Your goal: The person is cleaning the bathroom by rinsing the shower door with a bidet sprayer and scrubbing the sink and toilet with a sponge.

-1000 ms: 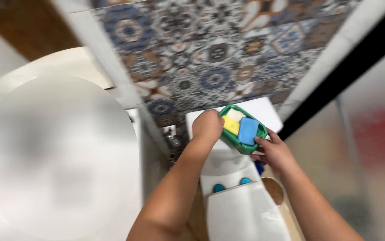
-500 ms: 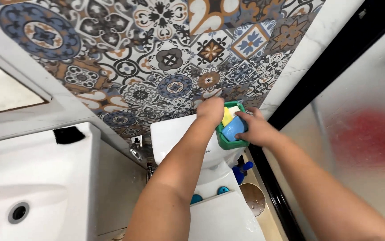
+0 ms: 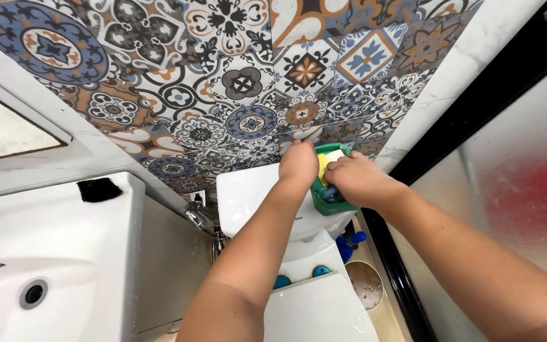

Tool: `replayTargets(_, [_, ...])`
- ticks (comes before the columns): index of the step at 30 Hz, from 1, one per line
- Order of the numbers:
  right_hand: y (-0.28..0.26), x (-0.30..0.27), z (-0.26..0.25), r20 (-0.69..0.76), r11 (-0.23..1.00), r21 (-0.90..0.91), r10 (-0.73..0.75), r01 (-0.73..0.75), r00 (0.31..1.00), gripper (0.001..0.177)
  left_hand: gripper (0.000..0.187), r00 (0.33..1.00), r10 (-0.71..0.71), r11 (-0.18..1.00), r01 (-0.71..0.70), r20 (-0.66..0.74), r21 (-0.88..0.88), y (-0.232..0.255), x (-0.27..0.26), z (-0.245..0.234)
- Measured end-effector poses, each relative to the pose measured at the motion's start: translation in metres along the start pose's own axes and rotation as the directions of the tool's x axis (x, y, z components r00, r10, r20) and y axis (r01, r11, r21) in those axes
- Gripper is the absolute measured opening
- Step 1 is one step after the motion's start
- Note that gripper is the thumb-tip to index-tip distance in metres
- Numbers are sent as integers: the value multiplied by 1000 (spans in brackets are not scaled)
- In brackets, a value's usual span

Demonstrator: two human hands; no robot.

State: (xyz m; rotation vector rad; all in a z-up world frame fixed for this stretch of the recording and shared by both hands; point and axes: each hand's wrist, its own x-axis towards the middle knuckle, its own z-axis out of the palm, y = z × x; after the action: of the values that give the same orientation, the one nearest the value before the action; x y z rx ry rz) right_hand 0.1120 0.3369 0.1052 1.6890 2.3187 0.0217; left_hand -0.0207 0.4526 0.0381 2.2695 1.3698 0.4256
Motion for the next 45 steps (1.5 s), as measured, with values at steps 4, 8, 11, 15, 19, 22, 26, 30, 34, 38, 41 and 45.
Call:
replayTargets(4, [9,-14,4,-55,989,136,59,-51,997,16,47,988,-43,996,55,150,-71,23,-23,-50])
replayTargets(8, [33,-29,17,-218,917,374,235,-141,947,22,67,961,-8,995,34,278,-89,52,-53,-95])
replayTargets(11, [40,-45,24,-73,562,722,641,-402,764,39,90,928,32,999,-22,371,-31,71,-72,-109])
replayTargets(15, [29,-64,14,297,-348,937,730,-40,616,48,94,930,51,991,-92,365,97,66,-64,-88])
replayTargets(19, [15,-74,19,467,-572,819,624,-42,627,51,85,945,75,990,-107,319,86,45,-50,-60])
replayTargets(22, [-5,-74,-5,499,-583,809,609,-79,617,55,84,947,78,992,-105,311,72,48,-55,-65])
replayTargets(26, [-13,-65,0,497,-575,813,606,-91,621,56,83,951,77,993,-100,299,63,43,-58,-67])
replayTargets(30, [-22,-59,-2,464,-549,835,675,-29,574,55,72,965,101,995,-99,244,-20,44,-71,-81])
replayTargets(34, [-38,-62,-19,466,-552,834,710,7,527,58,52,987,116,982,-98,107,-162,27,-80,-79])
replayTargets(38, [-41,-59,-2,449,-544,839,721,29,528,61,46,994,107,963,-107,-14,-248,11,-85,-63])
replayTargets(41, [-39,-56,20,422,-522,850,755,71,501,63,56,991,69,958,-34,115,-285,10,-89,-43])
replayTargets(45, [-41,-51,39,399,-498,862,782,95,479,44,59,1000,-1,946,-9,-29,-325,-13,-113,-78])
